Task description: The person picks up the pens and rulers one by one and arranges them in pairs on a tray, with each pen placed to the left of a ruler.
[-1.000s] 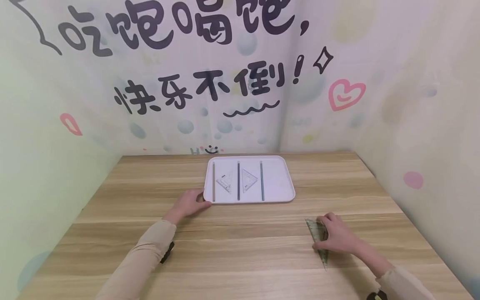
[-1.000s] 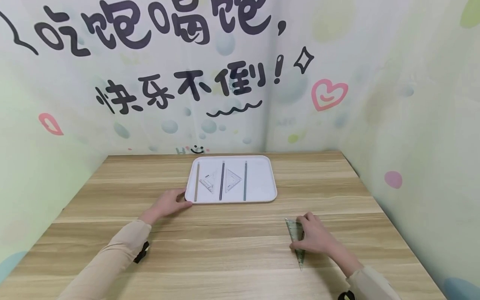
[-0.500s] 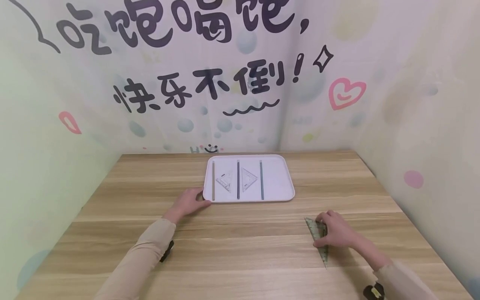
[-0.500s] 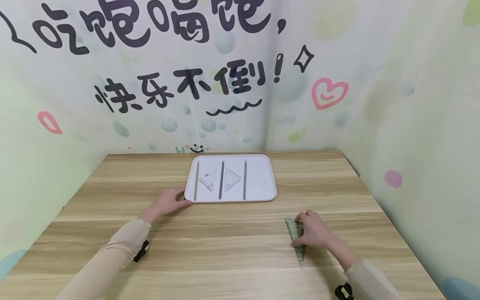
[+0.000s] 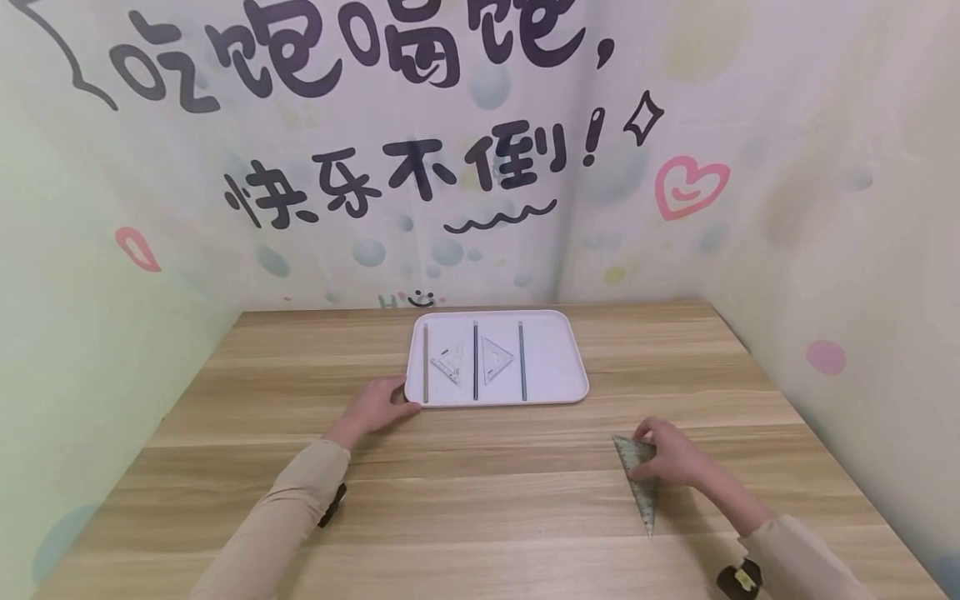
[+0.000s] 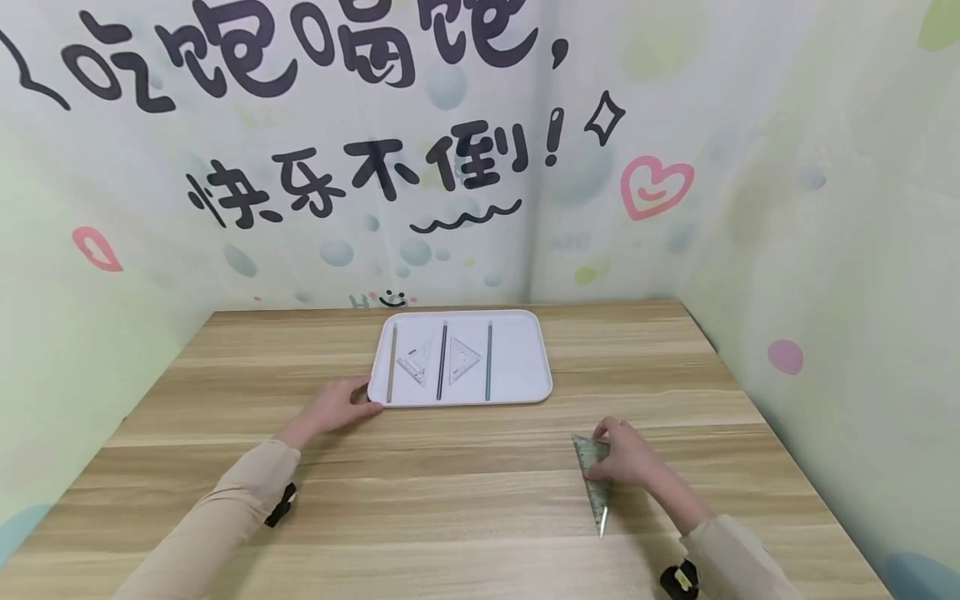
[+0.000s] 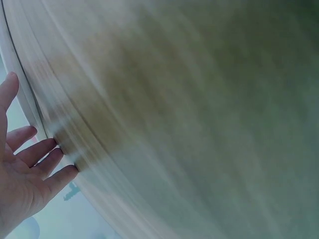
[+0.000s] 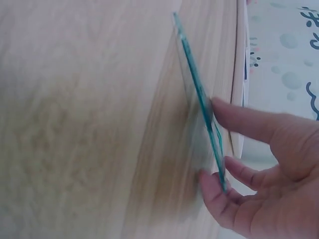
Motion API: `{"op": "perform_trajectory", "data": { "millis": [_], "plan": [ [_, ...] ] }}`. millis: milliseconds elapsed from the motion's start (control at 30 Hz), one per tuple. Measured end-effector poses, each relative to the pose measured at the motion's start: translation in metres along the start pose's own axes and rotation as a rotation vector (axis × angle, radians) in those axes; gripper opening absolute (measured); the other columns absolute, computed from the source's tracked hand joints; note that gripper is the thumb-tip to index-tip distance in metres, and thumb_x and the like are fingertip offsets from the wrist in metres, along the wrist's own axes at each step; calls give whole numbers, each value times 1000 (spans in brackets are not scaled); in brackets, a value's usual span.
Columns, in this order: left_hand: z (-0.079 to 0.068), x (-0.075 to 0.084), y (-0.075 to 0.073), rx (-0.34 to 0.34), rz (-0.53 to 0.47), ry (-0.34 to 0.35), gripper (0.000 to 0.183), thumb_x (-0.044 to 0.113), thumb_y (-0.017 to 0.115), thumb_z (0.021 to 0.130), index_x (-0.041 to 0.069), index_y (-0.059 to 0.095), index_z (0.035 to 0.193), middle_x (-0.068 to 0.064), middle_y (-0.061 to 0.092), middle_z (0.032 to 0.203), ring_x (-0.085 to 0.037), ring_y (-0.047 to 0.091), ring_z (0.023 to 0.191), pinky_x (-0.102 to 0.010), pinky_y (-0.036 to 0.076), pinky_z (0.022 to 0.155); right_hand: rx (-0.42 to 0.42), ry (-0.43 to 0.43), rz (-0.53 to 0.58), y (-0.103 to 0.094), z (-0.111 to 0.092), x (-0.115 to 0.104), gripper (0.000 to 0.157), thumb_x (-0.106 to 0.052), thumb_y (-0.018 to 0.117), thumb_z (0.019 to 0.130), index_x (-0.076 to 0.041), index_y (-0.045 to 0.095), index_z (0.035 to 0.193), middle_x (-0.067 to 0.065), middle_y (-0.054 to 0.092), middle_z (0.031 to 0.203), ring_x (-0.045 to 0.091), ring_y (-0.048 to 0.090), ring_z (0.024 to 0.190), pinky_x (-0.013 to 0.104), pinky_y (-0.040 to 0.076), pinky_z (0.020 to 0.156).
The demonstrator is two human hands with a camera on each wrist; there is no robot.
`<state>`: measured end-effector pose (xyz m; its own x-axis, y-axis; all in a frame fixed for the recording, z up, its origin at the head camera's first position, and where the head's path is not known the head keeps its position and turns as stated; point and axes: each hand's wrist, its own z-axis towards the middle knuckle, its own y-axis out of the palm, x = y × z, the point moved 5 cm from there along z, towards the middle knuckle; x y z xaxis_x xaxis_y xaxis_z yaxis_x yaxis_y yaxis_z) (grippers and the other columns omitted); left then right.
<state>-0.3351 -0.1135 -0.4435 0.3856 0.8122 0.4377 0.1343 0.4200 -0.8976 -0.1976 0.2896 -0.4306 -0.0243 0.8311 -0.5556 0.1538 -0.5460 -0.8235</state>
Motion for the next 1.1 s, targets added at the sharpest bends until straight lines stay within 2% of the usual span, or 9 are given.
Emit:
{"op": "perform_trajectory", "data": {
  "millis": [233, 433, 800, 1100],
  "plan": [
    [-1, 2, -2, 5, -5, -9, 54, 33, 66, 81, 4, 52, 126, -16, 55, 123, -32, 49, 116, -45, 38, 99, 22, 61, 152, -3, -1, 10, 39, -6, 73, 66, 5, 58, 100, 13, 58, 88, 22, 52, 78, 31, 45, 62],
    [-1, 2, -3, -3, 3, -19, 55, 34, 66, 82, 4, 51, 126, -16, 55, 124, -33, 48, 116, -45, 38, 99, -14, 55, 277, -2, -2, 11, 35, -1, 68, 70, 8, 58, 102, 11, 56, 86, 18, 48, 75, 27, 45, 59],
    [-2, 2, -3, -7, -3, -7, 55, 34, 66, 82, 4, 52, 126, -17, 55, 124, -33, 49, 115, -46, 39, 98, -75, 44, 350, -4, -5, 3, 32, 2, 62, 73, 11, 56, 103, 11, 56, 85, 17, 51, 70, 28, 49, 52],
    [-1, 1, -1, -5, -1, -3, 56, 36, 65, 82, 4, 52, 126, -17, 55, 124, -33, 49, 115, -46, 39, 97, -114, 37, 356, -10, -4, -1, 26, 1, 55, 80, 12, 57, 104, 8, 53, 82, 17, 51, 72, 33, 52, 55]
  ]
}}
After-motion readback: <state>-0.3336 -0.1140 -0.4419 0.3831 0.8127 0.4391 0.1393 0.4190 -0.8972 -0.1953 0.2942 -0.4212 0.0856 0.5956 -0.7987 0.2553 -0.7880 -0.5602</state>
